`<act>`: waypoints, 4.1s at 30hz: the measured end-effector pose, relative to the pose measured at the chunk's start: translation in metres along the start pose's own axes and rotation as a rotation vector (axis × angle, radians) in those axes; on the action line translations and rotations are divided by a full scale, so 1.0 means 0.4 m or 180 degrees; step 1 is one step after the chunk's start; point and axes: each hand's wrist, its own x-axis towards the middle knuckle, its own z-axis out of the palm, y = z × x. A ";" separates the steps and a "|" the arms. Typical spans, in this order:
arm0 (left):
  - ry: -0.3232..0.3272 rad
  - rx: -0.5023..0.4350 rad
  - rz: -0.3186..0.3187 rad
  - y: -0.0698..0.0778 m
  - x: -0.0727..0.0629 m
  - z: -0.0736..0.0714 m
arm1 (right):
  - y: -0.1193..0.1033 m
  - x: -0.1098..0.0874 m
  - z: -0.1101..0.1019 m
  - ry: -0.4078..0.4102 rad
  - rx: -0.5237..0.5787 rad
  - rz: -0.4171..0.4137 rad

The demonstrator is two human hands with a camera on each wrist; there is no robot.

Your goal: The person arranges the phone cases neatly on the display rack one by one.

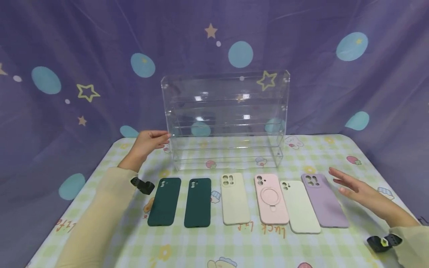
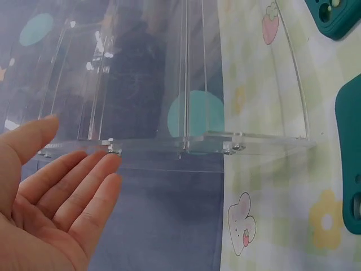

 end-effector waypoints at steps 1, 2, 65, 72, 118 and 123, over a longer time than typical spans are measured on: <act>0.0024 -0.0010 0.0006 -0.001 0.001 0.002 | 0.002 -0.001 0.003 -0.0017 0.0068 0.0007; 0.0054 -0.0030 0.0008 -0.002 0.001 0.004 | 0.006 -0.002 0.007 -0.0029 0.0138 -0.0005; 0.0320 0.0184 0.0087 -0.020 0.028 0.008 | 0.001 0.039 0.124 0.0841 -0.0597 0.0945; 0.0317 0.0154 0.0149 -0.022 0.031 0.015 | 0.011 0.032 0.116 0.0712 -0.0350 0.0889; 0.0290 -0.0245 0.0350 -0.051 0.058 -0.009 | 0.024 0.065 0.006 0.0338 0.0641 0.1216; 0.0483 -0.0044 0.0328 -0.023 0.042 0.010 | 0.023 0.068 -0.032 0.0257 0.1317 0.1309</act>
